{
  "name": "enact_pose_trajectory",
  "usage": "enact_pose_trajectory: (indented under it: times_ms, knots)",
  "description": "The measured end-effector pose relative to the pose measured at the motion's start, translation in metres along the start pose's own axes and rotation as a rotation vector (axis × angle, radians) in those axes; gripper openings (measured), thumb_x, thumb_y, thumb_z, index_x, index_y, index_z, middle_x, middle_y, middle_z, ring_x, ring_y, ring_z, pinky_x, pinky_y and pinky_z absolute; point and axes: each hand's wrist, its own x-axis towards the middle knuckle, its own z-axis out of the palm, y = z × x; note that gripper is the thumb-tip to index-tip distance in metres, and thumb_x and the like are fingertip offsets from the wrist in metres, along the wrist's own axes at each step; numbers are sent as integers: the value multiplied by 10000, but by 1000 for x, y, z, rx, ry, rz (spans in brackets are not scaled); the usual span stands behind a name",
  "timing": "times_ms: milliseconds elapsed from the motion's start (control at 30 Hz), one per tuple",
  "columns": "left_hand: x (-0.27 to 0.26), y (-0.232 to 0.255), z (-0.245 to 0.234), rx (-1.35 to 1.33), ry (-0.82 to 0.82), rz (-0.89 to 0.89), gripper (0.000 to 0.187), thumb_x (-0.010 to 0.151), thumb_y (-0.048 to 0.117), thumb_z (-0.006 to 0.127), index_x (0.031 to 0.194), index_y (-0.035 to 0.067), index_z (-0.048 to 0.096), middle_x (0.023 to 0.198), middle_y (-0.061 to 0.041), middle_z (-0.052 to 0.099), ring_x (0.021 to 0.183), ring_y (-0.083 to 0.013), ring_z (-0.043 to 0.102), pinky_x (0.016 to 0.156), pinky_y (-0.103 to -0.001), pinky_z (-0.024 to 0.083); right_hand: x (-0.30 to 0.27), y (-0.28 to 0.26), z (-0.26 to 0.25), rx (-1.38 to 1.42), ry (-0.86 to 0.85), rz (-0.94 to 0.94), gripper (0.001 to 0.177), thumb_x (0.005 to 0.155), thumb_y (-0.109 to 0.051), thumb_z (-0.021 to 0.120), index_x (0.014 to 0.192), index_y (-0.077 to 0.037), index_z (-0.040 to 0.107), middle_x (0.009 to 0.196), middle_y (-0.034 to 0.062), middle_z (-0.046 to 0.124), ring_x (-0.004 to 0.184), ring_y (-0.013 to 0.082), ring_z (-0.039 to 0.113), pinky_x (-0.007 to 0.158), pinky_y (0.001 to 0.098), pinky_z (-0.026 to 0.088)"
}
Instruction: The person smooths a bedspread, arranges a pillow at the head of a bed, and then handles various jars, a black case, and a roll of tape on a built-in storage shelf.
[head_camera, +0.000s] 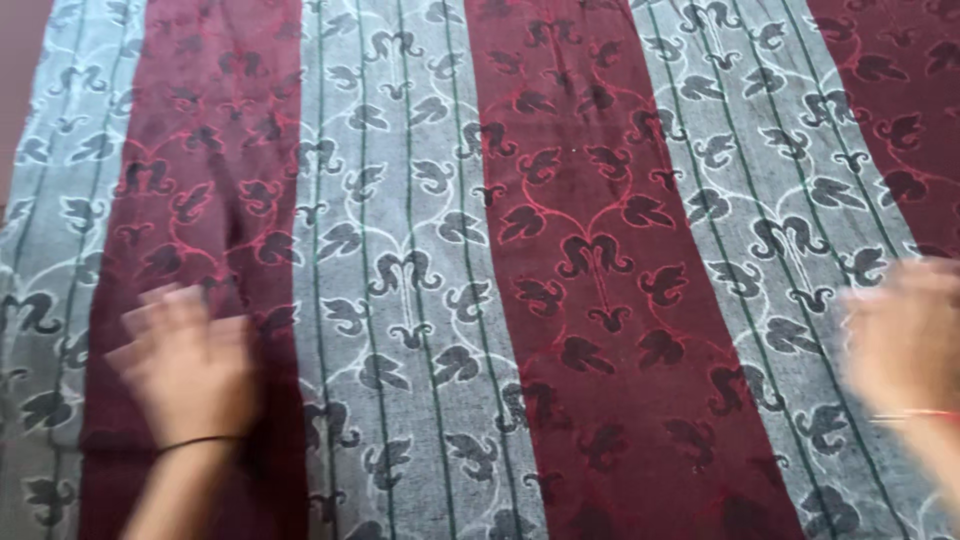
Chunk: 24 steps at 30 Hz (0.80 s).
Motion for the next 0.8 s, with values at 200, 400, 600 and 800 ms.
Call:
enact_pose_trajectory:
  times_ms: [200,400,600,800]
  knots:
    - [-42,244,-30,-473,-239,331,614,1005,281,435,1559,20,384,1651,-201,345,1541,-364,292,1243,-566,137,-35,-282,-49,514,-218,-407,583,1028,-312,415,1539,-30,418,1626,215,369,1504,384,338,1208,548,231]
    - [-61,200,-42,-395,-248,296,630,1003,481,459,1556,183,412,1636,-104,356,1519,-312,282,1219,-530,122,-43,-259,-50,362,-252,-435,624,1013,-392,393,1561,-95,374,1631,174,344,1496,368,309,1202,533,192]
    - [-74,50,-46,-200,-167,125,697,946,542,496,1552,204,425,1648,-104,344,1521,-328,274,1215,-548,166,-52,-112,-28,209,-192,-326,652,1035,-427,344,1598,-99,354,1640,214,333,1502,398,318,1215,541,223]
    - [-115,-106,-54,-25,-138,-149,748,983,562,446,1620,177,361,1691,-143,301,1556,-395,257,1223,-625,164,-75,62,27,66,-204,-82,588,1125,-425,317,1466,27,474,1437,329,484,1350,470,460,1150,551,329]
